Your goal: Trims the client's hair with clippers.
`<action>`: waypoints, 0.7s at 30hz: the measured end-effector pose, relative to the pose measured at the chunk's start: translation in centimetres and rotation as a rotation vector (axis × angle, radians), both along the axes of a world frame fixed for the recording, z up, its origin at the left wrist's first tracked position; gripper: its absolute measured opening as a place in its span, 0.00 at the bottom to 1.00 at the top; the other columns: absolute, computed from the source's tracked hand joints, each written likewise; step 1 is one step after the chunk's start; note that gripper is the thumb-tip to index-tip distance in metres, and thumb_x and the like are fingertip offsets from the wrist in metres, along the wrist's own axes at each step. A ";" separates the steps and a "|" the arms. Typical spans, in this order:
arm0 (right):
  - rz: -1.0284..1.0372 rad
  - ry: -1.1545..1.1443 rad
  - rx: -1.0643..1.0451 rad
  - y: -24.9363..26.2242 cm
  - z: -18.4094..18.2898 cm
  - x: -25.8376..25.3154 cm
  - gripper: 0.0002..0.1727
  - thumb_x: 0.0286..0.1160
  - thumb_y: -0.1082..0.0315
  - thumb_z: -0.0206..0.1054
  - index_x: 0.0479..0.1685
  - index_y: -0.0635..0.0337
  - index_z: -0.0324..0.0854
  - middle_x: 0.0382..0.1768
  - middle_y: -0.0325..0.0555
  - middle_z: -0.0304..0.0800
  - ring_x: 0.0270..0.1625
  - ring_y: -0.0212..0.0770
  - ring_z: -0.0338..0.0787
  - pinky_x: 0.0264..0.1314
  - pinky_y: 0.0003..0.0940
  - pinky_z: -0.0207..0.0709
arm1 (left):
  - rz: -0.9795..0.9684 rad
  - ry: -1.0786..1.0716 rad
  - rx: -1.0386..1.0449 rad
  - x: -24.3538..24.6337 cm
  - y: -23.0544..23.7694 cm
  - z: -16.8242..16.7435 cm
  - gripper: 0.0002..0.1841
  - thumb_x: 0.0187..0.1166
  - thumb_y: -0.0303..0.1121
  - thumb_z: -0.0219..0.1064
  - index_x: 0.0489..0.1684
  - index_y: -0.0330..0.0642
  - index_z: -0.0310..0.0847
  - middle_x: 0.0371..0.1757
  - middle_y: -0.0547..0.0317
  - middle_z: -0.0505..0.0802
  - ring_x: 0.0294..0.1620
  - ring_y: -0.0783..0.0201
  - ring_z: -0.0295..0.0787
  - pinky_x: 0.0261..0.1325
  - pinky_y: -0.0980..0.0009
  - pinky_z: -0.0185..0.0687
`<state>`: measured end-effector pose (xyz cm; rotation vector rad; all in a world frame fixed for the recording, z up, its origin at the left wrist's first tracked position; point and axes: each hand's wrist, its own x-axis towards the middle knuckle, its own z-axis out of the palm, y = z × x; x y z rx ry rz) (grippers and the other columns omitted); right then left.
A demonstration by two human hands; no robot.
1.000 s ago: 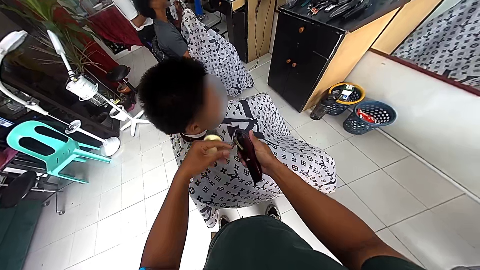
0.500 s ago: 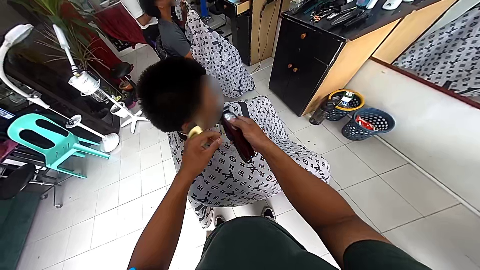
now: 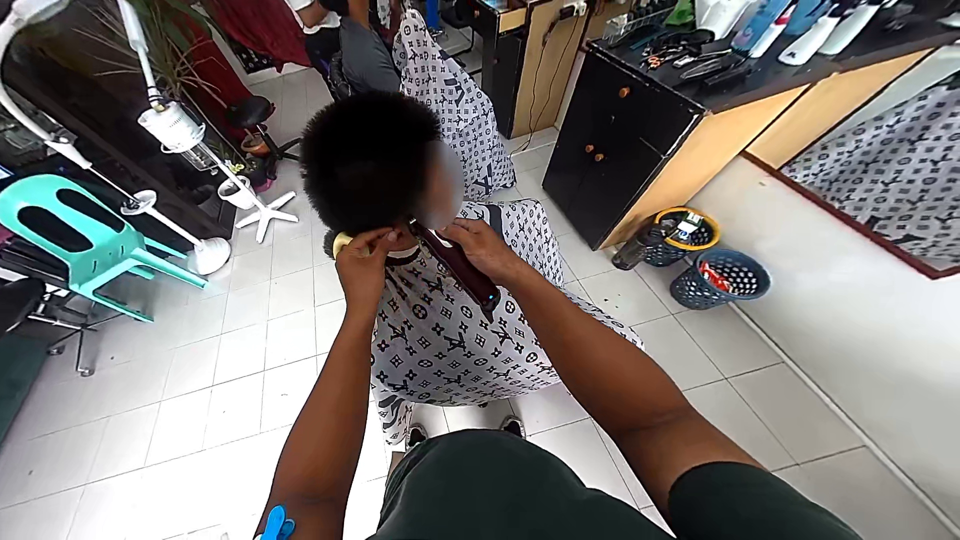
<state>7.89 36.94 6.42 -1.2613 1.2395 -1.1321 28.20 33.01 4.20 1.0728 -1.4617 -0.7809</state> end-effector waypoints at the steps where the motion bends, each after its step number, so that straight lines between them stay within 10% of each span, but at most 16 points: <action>1: 0.004 0.001 -0.001 0.0 0.1 -0.1 0.21 0.92 0.54 0.54 0.42 0.63 0.81 0.27 0.43 0.83 0.26 0.34 0.84 0.32 0.32 0.81 | -0.005 0.012 0.007 0.0 0.0 0.0 0.08 0.74 0.28 0.76 0.45 0.35 0.92 0.41 0.60 0.96 0.44 0.77 0.89 0.57 0.74 0.82; 21: -0.104 0.221 -0.090 1.2 0.1 1.7 0.19 0.88 0.54 0.62 0.53 0.65 0.82 0.35 0.46 0.85 0.36 0.36 0.85 0.43 0.37 0.79 | 0.000 0.065 0.021 0.2 -0.2 -0.9 0.06 0.74 0.27 0.76 0.44 0.37 0.92 0.42 0.62 0.96 0.45 0.78 0.89 0.56 0.76 0.83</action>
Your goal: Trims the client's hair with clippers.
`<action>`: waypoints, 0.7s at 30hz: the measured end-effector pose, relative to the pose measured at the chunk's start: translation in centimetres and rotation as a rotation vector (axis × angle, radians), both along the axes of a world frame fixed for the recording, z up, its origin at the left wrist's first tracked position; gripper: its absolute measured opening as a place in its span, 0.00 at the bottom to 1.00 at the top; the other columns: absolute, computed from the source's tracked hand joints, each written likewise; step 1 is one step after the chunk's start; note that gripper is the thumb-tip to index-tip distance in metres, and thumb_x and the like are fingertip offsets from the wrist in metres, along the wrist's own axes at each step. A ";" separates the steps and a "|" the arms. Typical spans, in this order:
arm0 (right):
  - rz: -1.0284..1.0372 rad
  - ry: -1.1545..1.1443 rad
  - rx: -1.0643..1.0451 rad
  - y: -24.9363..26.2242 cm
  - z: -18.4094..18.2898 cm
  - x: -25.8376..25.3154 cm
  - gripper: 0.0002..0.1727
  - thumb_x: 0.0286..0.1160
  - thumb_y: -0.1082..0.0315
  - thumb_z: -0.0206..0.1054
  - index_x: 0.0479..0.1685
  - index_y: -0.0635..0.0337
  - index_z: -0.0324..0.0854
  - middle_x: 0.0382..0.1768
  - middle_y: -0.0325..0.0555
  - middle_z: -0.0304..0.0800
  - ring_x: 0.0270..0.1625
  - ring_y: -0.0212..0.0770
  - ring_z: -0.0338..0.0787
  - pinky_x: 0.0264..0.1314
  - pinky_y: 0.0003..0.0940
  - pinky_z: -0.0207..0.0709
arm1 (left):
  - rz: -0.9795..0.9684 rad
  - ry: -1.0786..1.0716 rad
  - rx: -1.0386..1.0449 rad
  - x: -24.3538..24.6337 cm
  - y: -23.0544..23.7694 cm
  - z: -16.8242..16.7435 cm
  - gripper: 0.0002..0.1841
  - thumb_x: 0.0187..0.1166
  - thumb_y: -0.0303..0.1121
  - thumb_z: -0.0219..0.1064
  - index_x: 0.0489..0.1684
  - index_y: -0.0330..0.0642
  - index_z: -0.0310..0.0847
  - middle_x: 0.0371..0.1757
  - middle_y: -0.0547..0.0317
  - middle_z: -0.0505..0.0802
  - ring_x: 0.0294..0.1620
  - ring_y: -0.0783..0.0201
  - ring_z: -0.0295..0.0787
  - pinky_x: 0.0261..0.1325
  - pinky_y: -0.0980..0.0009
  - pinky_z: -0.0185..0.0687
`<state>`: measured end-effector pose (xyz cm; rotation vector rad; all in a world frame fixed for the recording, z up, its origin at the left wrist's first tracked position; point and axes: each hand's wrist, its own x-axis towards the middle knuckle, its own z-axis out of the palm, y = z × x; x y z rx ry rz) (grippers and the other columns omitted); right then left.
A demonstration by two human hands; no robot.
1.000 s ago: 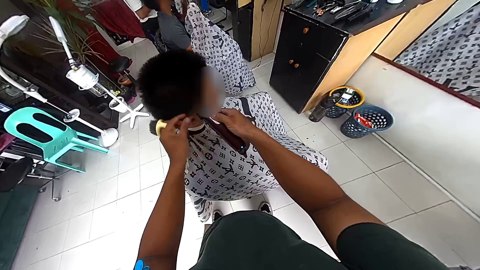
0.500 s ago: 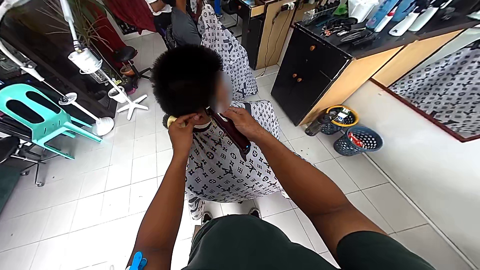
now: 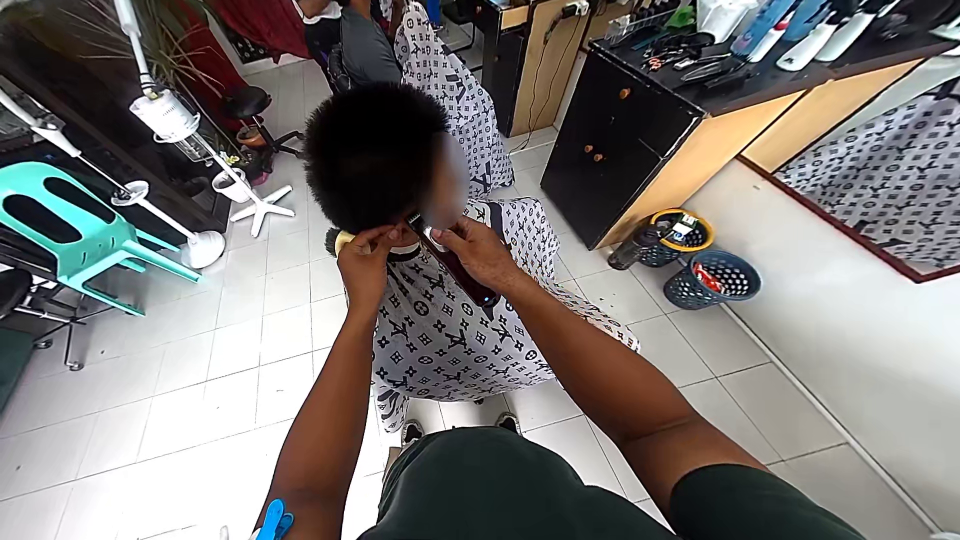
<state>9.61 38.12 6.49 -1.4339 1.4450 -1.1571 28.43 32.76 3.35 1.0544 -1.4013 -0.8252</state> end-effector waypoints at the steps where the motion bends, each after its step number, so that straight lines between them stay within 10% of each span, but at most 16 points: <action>1: 0.032 -0.053 -0.037 0.2 -0.4 0.1 0.20 0.89 0.54 0.59 0.57 0.64 0.80 0.37 0.47 0.86 0.37 0.37 0.86 0.43 0.37 0.81 | -0.002 -0.003 0.002 0.1 0.0 0.0 0.06 0.74 0.27 0.76 0.44 0.37 0.92 0.42 0.62 0.96 0.45 0.78 0.89 0.57 0.76 0.83; 4: 0.150 -0.219 -0.004 1.6 -1.8 -0.2 0.24 0.92 0.48 0.51 0.71 0.56 0.74 0.44 0.49 0.87 0.36 0.39 0.89 0.39 0.37 0.87 | 0.001 0.009 0.000 0.1 0.0 -0.2 0.06 0.73 0.26 0.77 0.43 0.36 0.93 0.41 0.61 0.96 0.43 0.77 0.90 0.55 0.76 0.83; 7: 0.129 -0.272 0.108 2.0 -3.3 0.1 0.31 0.68 0.71 0.77 0.72 0.64 0.70 0.38 0.52 0.87 0.32 0.41 0.89 0.38 0.37 0.88 | 0.017 0.012 -0.009 0.1 -0.1 -0.4 0.07 0.73 0.26 0.77 0.44 0.36 0.92 0.40 0.61 0.96 0.41 0.77 0.89 0.54 0.76 0.84; 9: 0.063 -0.268 0.109 2.0 -3.7 0.7 0.31 0.63 0.77 0.77 0.68 0.66 0.71 0.31 0.50 0.87 0.26 0.40 0.88 0.34 0.34 0.88 | 0.025 0.017 -0.010 0.0 0.0 -0.4 0.07 0.73 0.27 0.77 0.43 0.36 0.92 0.38 0.61 0.95 0.40 0.78 0.88 0.52 0.76 0.83; 12: 0.003 -0.321 0.133 1.8 -3.0 1.6 0.18 0.83 0.63 0.68 0.61 0.66 0.74 0.25 0.48 0.85 0.21 0.38 0.87 0.29 0.33 0.87 | 0.022 0.025 -0.002 0.0 0.1 -0.3 0.06 0.73 0.27 0.77 0.43 0.35 0.92 0.38 0.61 0.95 0.40 0.78 0.88 0.52 0.76 0.84; 16: -0.032 -0.289 0.160 1.2 -2.4 1.6 0.28 0.93 0.45 0.45 0.60 0.62 0.77 0.34 0.48 0.83 0.29 0.41 0.85 0.35 0.39 0.85 | 0.007 0.026 -0.005 0.2 0.1 -0.3 0.06 0.73 0.27 0.77 0.42 0.36 0.92 0.37 0.62 0.95 0.39 0.79 0.88 0.51 0.77 0.83; 21: -0.109 0.198 -0.008 1.6 -0.2 1.7 0.24 0.83 0.49 0.68 0.55 0.65 0.80 0.33 0.52 0.86 0.31 0.45 0.85 0.36 0.46 0.80 | 0.011 0.026 0.015 0.2 0.0 -0.3 0.06 0.72 0.27 0.78 0.42 0.36 0.93 0.37 0.62 0.96 0.39 0.78 0.89 0.52 0.76 0.84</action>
